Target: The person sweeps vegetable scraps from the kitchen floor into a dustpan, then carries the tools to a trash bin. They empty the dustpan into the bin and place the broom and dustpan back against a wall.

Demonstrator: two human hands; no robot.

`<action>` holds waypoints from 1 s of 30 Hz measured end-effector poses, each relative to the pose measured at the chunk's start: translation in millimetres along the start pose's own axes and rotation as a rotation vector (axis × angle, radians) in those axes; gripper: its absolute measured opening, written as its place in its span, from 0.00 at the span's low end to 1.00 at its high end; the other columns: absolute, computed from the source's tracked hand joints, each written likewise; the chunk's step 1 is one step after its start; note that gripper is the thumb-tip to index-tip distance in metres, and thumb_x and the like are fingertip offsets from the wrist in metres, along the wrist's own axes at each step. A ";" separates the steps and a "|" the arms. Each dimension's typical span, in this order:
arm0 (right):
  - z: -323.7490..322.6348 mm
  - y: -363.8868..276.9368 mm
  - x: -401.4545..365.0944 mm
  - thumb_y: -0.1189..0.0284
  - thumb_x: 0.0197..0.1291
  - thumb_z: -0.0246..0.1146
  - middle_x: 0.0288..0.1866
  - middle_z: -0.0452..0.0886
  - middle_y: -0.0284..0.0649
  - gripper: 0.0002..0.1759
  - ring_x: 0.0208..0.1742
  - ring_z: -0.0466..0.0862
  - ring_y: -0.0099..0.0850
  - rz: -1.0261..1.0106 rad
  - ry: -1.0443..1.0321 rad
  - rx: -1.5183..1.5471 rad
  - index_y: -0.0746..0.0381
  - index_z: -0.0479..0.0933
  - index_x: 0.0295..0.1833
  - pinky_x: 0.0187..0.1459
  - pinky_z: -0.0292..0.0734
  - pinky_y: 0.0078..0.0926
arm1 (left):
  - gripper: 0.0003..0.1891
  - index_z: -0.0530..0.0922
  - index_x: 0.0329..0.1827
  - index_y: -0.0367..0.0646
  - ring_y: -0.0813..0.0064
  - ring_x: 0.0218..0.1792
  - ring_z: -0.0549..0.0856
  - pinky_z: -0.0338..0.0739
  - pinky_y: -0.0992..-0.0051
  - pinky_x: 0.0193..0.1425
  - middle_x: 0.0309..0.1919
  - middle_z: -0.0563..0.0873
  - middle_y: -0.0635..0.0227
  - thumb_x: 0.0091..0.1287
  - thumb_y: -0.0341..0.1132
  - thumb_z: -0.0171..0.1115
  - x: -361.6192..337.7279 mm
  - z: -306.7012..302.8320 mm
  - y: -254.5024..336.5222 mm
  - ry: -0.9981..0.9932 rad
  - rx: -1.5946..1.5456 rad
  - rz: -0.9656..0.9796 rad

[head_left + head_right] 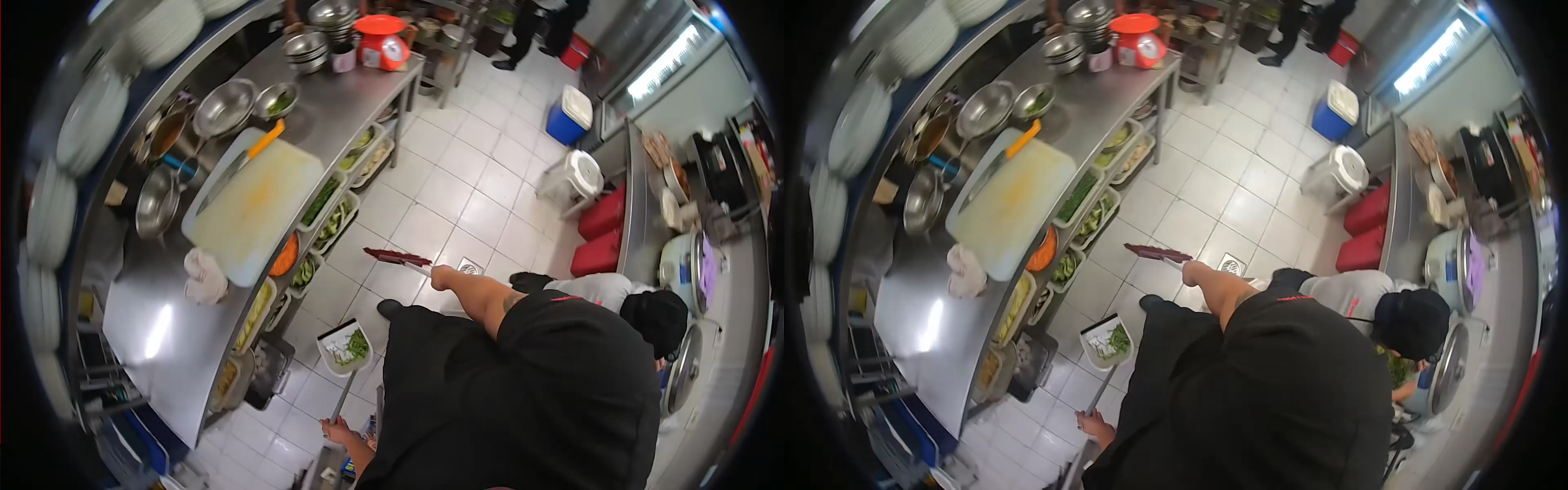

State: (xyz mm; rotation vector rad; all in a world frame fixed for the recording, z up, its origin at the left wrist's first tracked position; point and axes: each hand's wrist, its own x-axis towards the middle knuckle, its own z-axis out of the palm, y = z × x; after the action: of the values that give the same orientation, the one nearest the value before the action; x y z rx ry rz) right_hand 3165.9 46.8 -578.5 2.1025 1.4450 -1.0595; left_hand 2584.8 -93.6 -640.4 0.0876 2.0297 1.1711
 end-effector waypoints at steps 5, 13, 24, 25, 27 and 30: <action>8.7 73.7 -9.3 0.75 0.55 0.59 0.55 0.85 0.51 0.19 0.58 0.85 0.45 0.248 -0.027 0.249 0.65 0.85 0.52 0.56 0.81 0.39 | 0.24 0.77 0.56 0.42 0.64 0.41 0.86 0.77 0.71 0.41 0.46 0.83 0.59 0.73 0.55 0.54 -16.5 40.2 58.9 -0.025 0.152 -0.065; -5.6 104.9 -10.5 0.74 0.54 0.57 0.56 0.85 0.51 0.21 0.57 0.85 0.45 0.244 -0.100 0.263 0.64 0.85 0.53 0.55 0.82 0.39 | 0.27 0.75 0.61 0.41 0.68 0.41 0.83 0.76 0.72 0.41 0.46 0.82 0.60 0.74 0.56 0.53 -16.5 59.1 81.8 -0.064 0.583 0.146; -18.0 121.2 74.8 0.69 0.53 0.63 0.46 0.87 0.57 0.15 0.49 0.87 0.46 0.084 -0.161 0.089 0.66 0.87 0.43 0.50 0.81 0.43 | 0.34 0.73 0.65 0.43 0.62 0.41 0.86 0.79 0.67 0.36 0.44 0.82 0.55 0.71 0.64 0.53 -56.4 65.8 98.1 0.168 0.010 -0.242; 25.2 152.6 127.8 0.70 0.53 0.63 0.40 0.87 0.56 0.15 0.42 0.89 0.44 -0.173 -0.149 -0.147 0.68 0.86 0.41 0.45 0.83 0.42 | 0.35 0.71 0.66 0.43 0.60 0.41 0.86 0.80 0.66 0.38 0.46 0.82 0.53 0.70 0.65 0.54 -60.3 68.2 104.0 0.164 -0.105 -0.292; 6.9 136.0 115.7 0.69 0.55 0.64 0.29 0.86 0.53 0.14 0.27 0.87 0.41 0.016 -0.222 0.076 0.71 0.85 0.38 0.32 0.82 0.40 | 0.37 0.70 0.67 0.43 0.59 0.42 0.86 0.80 0.66 0.40 0.47 0.81 0.51 0.70 0.66 0.55 -54.2 61.5 97.5 0.173 -0.257 -0.331; -18.7 116.3 108.2 0.70 0.57 0.65 0.25 0.84 0.50 0.14 0.23 0.85 0.38 0.045 -0.243 0.111 0.72 0.85 0.36 0.25 0.78 0.40 | 0.37 0.66 0.69 0.44 0.58 0.46 0.85 0.80 0.65 0.46 0.52 0.79 0.48 0.70 0.65 0.55 -43.6 47.9 72.4 0.253 -0.486 -0.348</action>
State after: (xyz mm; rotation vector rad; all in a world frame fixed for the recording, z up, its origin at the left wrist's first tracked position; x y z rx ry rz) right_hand 3299.0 80.4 -660.6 1.9873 1.2429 -1.3525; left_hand 2624.5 -36.1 -572.9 -0.6556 1.8091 1.4592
